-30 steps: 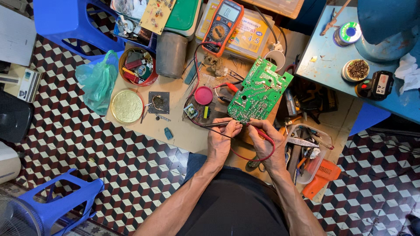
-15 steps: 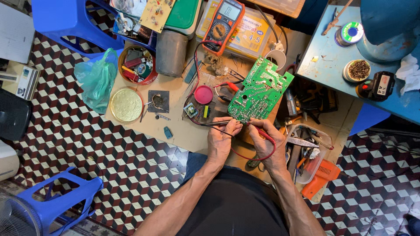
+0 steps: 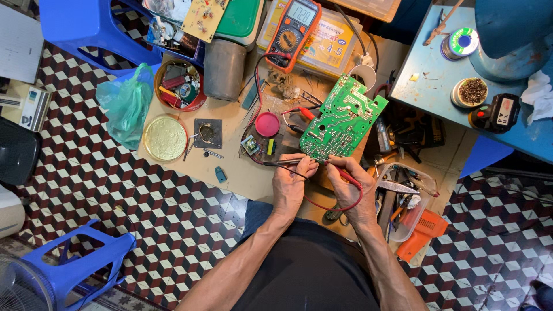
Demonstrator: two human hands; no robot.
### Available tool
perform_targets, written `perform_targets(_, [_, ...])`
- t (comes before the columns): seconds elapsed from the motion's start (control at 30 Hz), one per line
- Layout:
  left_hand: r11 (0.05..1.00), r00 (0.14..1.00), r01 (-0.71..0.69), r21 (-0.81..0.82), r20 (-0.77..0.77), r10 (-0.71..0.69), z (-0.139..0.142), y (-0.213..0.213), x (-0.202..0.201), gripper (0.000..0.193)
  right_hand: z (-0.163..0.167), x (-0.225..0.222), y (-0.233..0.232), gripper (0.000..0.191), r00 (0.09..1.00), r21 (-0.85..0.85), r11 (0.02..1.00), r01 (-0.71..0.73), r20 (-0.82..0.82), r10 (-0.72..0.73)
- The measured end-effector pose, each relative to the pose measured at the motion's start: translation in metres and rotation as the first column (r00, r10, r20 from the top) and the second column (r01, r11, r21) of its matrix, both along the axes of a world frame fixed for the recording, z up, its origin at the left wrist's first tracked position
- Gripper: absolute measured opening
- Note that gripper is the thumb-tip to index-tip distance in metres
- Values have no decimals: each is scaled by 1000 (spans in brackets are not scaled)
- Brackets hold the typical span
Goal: The person uses a multimeter to test points on a green circuit board, then flips it over and uses a screwdriver to adjust a component. The person continues testing with the multimeter probes on different points of the board.
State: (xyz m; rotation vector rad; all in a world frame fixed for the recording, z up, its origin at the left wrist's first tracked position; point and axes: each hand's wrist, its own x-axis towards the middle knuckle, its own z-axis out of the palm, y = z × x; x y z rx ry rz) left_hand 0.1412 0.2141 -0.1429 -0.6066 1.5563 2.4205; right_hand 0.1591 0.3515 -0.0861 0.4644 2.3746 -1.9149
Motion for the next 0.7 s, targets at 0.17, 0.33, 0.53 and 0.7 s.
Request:
perform_targets(0.17, [1000, 1000, -1, 12, 21, 1, -3, 0, 0, 22, 1, 0, 1, 17, 1000, -16, 1000, -4, 14, 5])
perform_targets(0.33, [999, 999, -2, -40, -43, 0, -4, 3, 2, 20, 4, 1, -2, 18, 994, -22, 999, 39, 105, -37])
perform_targets(0.53, [995, 999, -4, -105, -37, 0, -7, 4, 1, 18, 1, 2, -3, 17, 1000, -17, 1000, 24, 14, -23])
perform_targets(0.7, [966, 999, 44, -254, -1, -46, -8, 1, -4, 21, -5, -1, -4, 16, 999, -20, 998, 52, 15, -51])
